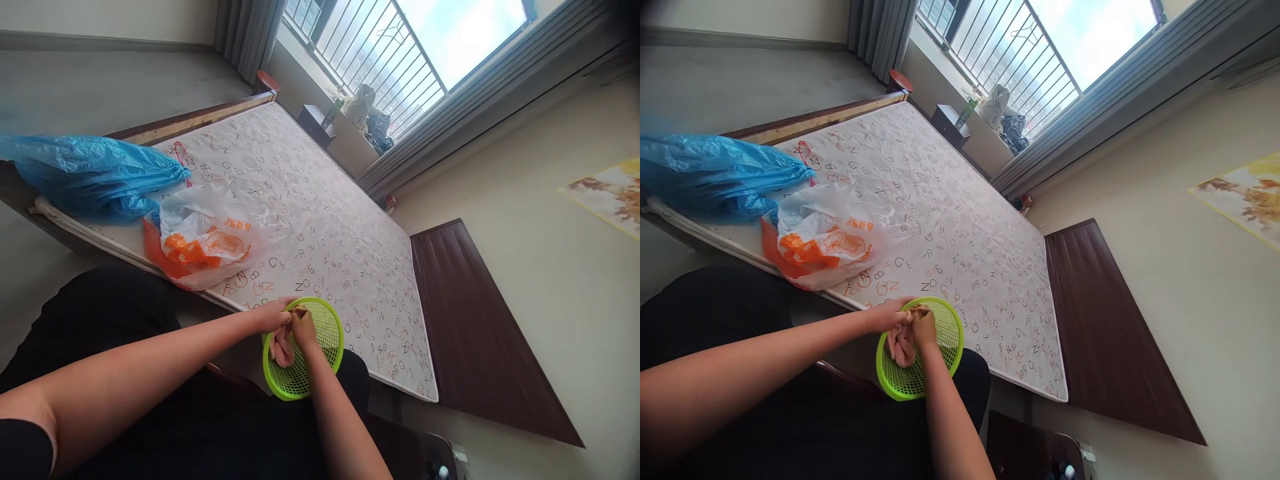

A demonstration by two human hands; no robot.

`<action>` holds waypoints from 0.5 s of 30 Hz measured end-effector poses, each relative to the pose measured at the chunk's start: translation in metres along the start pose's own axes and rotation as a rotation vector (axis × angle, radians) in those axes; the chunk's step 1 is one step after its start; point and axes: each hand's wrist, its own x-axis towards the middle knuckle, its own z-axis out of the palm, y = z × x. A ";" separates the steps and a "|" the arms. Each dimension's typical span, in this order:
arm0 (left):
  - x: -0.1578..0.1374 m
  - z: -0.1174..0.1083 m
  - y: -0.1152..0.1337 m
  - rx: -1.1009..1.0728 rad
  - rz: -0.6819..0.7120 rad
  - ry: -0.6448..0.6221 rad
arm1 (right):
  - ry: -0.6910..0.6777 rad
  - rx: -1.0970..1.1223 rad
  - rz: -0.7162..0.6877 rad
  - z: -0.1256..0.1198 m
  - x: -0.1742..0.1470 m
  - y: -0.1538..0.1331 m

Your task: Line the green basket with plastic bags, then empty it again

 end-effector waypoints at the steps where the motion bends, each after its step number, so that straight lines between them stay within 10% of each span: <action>1: 0.001 0.000 0.001 -0.006 -0.013 0.016 | 0.002 -0.057 -0.083 -0.003 -0.007 0.002; 6: 0.006 0.001 -0.001 -0.099 -0.063 0.015 | -0.280 -0.710 -0.621 -0.003 -0.027 0.016; 15: 0.004 0.001 -0.009 0.077 -0.009 -0.003 | -0.341 -0.768 -0.343 0.020 0.004 0.032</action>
